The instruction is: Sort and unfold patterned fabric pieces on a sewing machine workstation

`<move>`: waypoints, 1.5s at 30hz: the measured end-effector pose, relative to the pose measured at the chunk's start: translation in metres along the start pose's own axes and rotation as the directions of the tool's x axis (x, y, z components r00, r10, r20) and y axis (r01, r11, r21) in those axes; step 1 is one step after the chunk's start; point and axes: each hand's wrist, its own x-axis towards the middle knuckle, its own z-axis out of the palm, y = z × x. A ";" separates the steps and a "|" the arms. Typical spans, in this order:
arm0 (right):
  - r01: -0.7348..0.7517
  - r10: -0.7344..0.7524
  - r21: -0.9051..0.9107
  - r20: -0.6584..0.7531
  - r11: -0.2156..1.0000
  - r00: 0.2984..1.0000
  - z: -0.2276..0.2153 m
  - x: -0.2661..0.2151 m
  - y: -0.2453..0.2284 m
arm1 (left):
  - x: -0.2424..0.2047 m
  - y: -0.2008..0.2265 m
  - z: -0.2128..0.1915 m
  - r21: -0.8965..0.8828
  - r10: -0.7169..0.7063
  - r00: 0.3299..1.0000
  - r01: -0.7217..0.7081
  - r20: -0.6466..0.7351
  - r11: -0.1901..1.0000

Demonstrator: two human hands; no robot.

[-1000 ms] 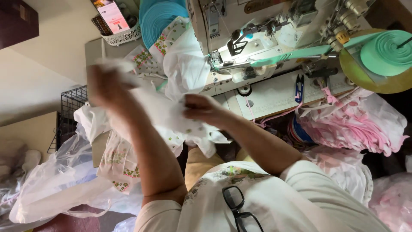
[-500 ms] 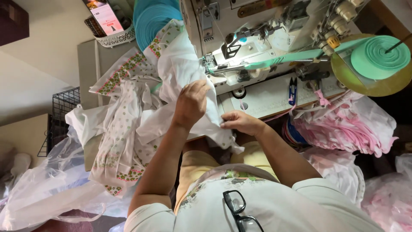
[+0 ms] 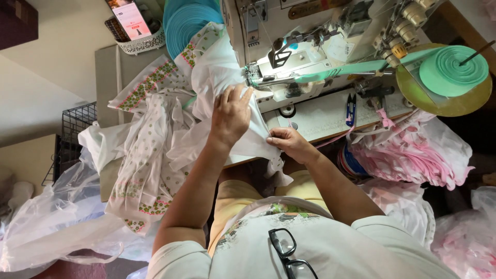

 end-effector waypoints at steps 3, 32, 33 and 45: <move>0.017 -0.016 0.022 -0.058 1.000 0.998 0.006 -0.009 -0.016 | -0.005 0.008 0.005 0.014 -0.016 1.000 0.016 -0.011 1.000; 0.124 -0.159 -0.127 -0.322 0.984 0.933 0.021 0.005 -0.001 | -0.013 -0.056 -0.018 -0.089 -0.427 0.890 0.444 0.159 0.892; 0.131 -0.173 -0.144 -0.333 0.981 0.927 0.024 0.004 -0.004 | 0.003 -0.058 -0.015 -0.058 -0.427 0.879 0.447 0.212 0.893; 0.291 -0.368 -0.240 -0.414 0.926 0.833 0.026 0.083 -0.018 | -0.041 0.068 -0.028 -0.515 -0.366 0.930 0.305 -0.018 0.801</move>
